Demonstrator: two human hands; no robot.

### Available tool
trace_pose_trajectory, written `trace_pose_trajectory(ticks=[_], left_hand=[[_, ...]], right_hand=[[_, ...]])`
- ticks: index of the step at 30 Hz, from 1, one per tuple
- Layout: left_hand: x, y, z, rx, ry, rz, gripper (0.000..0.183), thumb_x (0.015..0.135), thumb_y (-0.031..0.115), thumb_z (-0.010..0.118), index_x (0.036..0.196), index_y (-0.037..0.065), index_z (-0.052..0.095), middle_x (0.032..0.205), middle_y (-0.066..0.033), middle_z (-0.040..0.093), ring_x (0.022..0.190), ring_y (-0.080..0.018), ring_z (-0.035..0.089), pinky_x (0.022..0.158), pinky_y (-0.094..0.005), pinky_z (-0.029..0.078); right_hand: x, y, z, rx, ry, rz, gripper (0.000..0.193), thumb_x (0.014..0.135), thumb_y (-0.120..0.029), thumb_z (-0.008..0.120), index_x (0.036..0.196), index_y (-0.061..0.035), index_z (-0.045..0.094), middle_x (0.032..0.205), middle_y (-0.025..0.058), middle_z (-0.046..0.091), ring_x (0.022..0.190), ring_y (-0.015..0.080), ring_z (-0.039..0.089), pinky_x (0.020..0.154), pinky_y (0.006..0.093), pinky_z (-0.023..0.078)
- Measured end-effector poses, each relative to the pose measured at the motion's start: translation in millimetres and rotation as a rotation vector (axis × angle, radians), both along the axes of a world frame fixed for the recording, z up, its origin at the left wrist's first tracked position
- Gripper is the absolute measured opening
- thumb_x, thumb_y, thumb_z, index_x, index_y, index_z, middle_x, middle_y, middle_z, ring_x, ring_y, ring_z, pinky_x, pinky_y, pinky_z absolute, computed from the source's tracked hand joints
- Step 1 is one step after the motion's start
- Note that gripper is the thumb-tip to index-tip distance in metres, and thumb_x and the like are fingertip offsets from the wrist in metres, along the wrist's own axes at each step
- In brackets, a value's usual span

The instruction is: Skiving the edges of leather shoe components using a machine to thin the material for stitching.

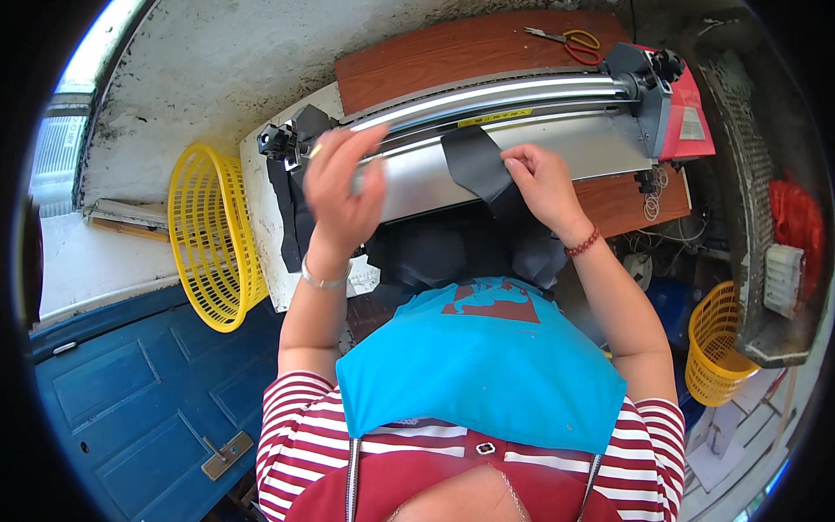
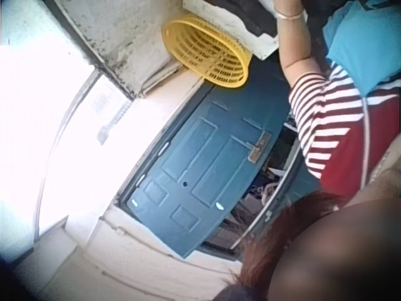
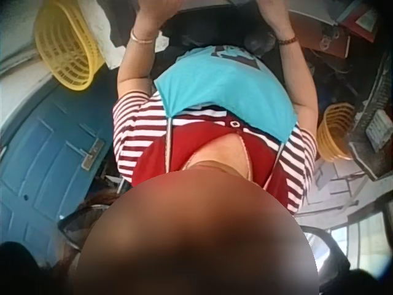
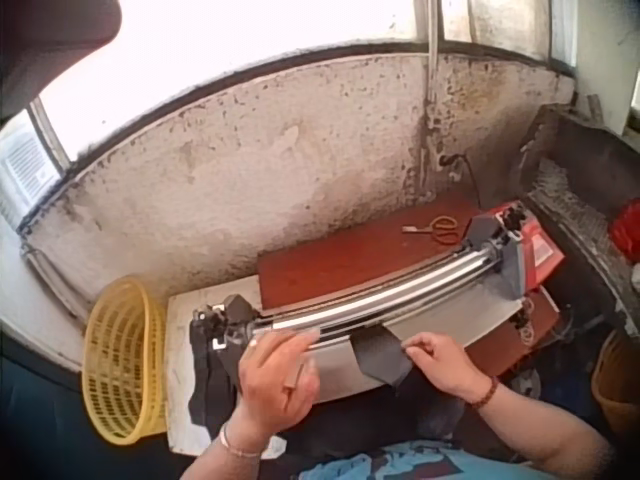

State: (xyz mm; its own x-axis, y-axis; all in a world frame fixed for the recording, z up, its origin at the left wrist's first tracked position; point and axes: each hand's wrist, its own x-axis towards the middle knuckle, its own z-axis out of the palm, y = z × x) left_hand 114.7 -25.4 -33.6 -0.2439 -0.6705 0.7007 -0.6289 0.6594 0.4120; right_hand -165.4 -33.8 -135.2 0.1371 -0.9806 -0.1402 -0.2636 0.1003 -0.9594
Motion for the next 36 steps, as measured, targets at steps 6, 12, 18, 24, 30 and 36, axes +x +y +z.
trace_pose_trajectory(ticks=[6, 12, 18, 24, 30, 36], left_hand=[[-49, -147, -65, 1.01, -0.471, 0.135, 0.054, 0.097, 0.047, 0.05, 0.1, -0.001, 0.076, 0.11, -0.0261, 0.072, 0.108, -0.0409, 0.066, 0.097, -0.0493, 0.049], [-47, -189, -73, 1.056, -0.195, 0.016, 0.037, 0.088, 0.034, 0.064, 0.092, -0.001, 0.076, 0.096, -0.0238, 0.075, 0.09, -0.0337, 0.073, 0.081, -0.0388, 0.056], [-30, -216, -25, 0.898, 0.063, 0.184, 0.015, 0.086, 0.011, 0.073, 0.093, 0.001, 0.065, 0.073, -0.0096, 0.061, 0.067, -0.0212, 0.06, 0.051, -0.0361, 0.051], [-3, -206, 45, 0.962, 0.293, 0.185, 0.025, 0.09, 0.007, 0.064, 0.114, 0.003, 0.062, 0.082, -0.0075, 0.06, 0.062, -0.0228, 0.058, 0.048, -0.0387, 0.056], [21, -168, 99, 0.775, 0.415, 0.008, 0.044, 0.093, -0.001, 0.05, 0.136, 0.007, 0.057, 0.081, -0.0064, 0.057, 0.063, -0.0169, 0.054, 0.047, -0.0372, 0.053], [69, -195, 115, 0.54, 0.408, 0.3, 0.034, 0.092, -0.001, 0.045, 0.108, 0.005, 0.074, 0.074, -0.0063, 0.06, 0.061, -0.0133, 0.055, 0.048, -0.034, 0.051]], right_hand=[[18, -26, 2, -0.114, 0.174, -0.004, 0.019, 0.096, -0.013, 0.066, 0.108, 0.0004, 0.071, 0.088, 0.0132, 0.074, 0.078, 0.0182, 0.07, 0.071, 0.0319, 0.054], [0, -7, 23, -0.5, 0.746, -0.061, 0.014, 0.088, -0.015, 0.074, 0.101, -0.009, 0.07, 0.089, 0.0079, 0.071, 0.08, 0.0326, 0.068, 0.07, 0.0412, 0.055], [39, 58, -5, -0.704, 0.456, 0.488, 0.016, 0.087, -0.017, 0.078, 0.098, -0.0077, 0.071, 0.089, 0.0085, 0.065, 0.073, 0.0272, 0.068, 0.064, 0.0362, 0.055], [63, 67, -53, -0.665, 0.731, 0.571, 0.025, 0.088, -0.026, 0.075, 0.104, -0.0084, 0.07, 0.1, 0.0088, 0.06, 0.088, 0.0275, 0.064, 0.073, 0.0395, 0.054], [55, 61, -60, -0.825, 0.715, 0.62, 0.021, 0.086, -0.023, 0.075, 0.101, -0.0089, 0.069, 0.098, 0.0065, 0.061, 0.091, 0.0258, 0.063, 0.074, 0.0386, 0.052], [42, 55, -7, -0.539, 0.156, 0.432, 0.012, 0.092, -0.009, 0.071, 0.102, -0.0036, 0.068, 0.09, 0.0072, 0.069, 0.078, 0.0204, 0.065, 0.071, 0.0317, 0.051]])
